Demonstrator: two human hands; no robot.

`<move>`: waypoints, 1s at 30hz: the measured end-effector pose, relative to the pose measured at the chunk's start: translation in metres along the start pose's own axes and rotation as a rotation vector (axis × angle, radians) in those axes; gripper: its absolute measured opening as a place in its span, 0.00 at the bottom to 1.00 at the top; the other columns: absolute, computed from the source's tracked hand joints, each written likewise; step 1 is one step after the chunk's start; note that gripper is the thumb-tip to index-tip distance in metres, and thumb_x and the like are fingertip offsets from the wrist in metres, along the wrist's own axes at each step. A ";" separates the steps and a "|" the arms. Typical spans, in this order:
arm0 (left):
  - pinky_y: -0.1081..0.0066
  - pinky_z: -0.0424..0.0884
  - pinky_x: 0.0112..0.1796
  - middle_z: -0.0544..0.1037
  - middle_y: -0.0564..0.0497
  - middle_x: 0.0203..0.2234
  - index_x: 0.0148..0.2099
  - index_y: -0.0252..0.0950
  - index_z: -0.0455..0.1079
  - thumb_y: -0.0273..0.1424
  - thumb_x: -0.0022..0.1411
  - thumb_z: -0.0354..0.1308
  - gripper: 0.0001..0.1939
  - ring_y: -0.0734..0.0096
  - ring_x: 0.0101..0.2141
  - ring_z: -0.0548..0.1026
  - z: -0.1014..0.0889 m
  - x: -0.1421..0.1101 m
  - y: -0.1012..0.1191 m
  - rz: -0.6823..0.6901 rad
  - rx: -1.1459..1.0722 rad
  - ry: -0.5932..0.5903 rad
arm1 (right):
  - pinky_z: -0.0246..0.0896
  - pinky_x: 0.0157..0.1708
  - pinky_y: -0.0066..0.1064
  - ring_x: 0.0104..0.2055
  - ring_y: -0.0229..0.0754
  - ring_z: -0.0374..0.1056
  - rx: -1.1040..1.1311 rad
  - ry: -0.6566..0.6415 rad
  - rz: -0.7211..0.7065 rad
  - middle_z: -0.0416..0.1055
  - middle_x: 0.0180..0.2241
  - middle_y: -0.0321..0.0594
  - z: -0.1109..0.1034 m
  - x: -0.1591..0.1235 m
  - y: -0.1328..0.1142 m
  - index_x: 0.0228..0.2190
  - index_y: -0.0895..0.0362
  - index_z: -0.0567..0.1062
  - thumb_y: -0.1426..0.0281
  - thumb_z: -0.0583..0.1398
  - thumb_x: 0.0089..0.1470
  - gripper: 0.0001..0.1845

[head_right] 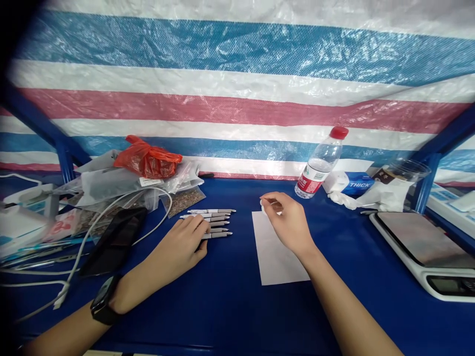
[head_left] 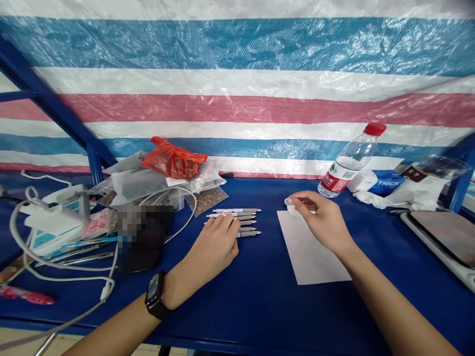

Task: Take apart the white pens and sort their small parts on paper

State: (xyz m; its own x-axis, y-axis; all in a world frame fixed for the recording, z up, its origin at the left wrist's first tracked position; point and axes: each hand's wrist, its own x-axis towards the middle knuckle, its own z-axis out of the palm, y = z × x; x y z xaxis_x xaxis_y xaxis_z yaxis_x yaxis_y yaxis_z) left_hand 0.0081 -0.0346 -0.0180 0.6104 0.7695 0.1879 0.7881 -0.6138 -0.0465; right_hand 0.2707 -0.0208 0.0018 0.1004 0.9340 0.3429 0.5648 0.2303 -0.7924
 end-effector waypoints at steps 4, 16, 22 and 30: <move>0.56 0.73 0.42 0.79 0.44 0.35 0.38 0.34 0.72 0.20 0.62 0.53 0.09 0.53 0.40 0.77 -0.003 0.004 0.002 0.052 0.021 -0.016 | 0.71 0.36 0.40 0.34 0.49 0.76 0.001 -0.061 0.016 0.81 0.33 0.43 -0.004 0.002 -0.003 0.32 0.53 0.80 0.52 0.60 0.57 0.18; 0.69 0.64 0.32 0.72 0.51 0.31 0.44 0.38 0.68 0.36 0.77 0.40 0.16 0.68 0.30 0.71 0.017 0.032 0.060 -0.043 -0.907 0.125 | 0.43 0.22 0.32 0.20 0.34 0.44 0.303 -0.239 0.241 0.45 0.16 0.29 0.025 -0.034 -0.017 0.15 0.51 0.52 0.33 0.53 0.53 0.39; 0.73 0.51 0.20 0.55 0.61 0.20 0.36 0.39 0.60 0.50 0.73 0.45 0.21 0.78 0.18 0.52 0.018 0.030 0.055 -0.131 -1.605 -0.193 | 0.56 0.29 0.32 0.25 0.38 0.56 0.267 -0.339 0.016 0.58 0.21 0.34 0.026 -0.038 -0.022 0.18 0.53 0.61 0.40 0.50 0.64 0.35; 0.77 0.45 0.18 0.57 0.63 0.20 0.40 0.38 0.63 0.50 0.69 0.55 0.20 0.83 0.16 0.49 0.018 0.028 0.051 -0.168 -1.923 -0.283 | 0.66 0.35 0.34 0.32 0.41 0.68 0.349 -0.287 -0.031 0.69 0.29 0.34 0.006 -0.028 -0.015 0.37 0.52 0.73 0.54 0.60 0.62 0.14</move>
State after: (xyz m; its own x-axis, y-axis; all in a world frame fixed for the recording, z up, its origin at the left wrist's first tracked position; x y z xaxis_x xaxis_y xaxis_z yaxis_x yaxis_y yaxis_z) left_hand 0.0672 -0.0411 -0.0327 0.6979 0.7127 -0.0708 -0.1731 0.2638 0.9489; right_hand 0.2545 -0.0491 0.0012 -0.1714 0.9519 0.2541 0.2489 0.2914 -0.9236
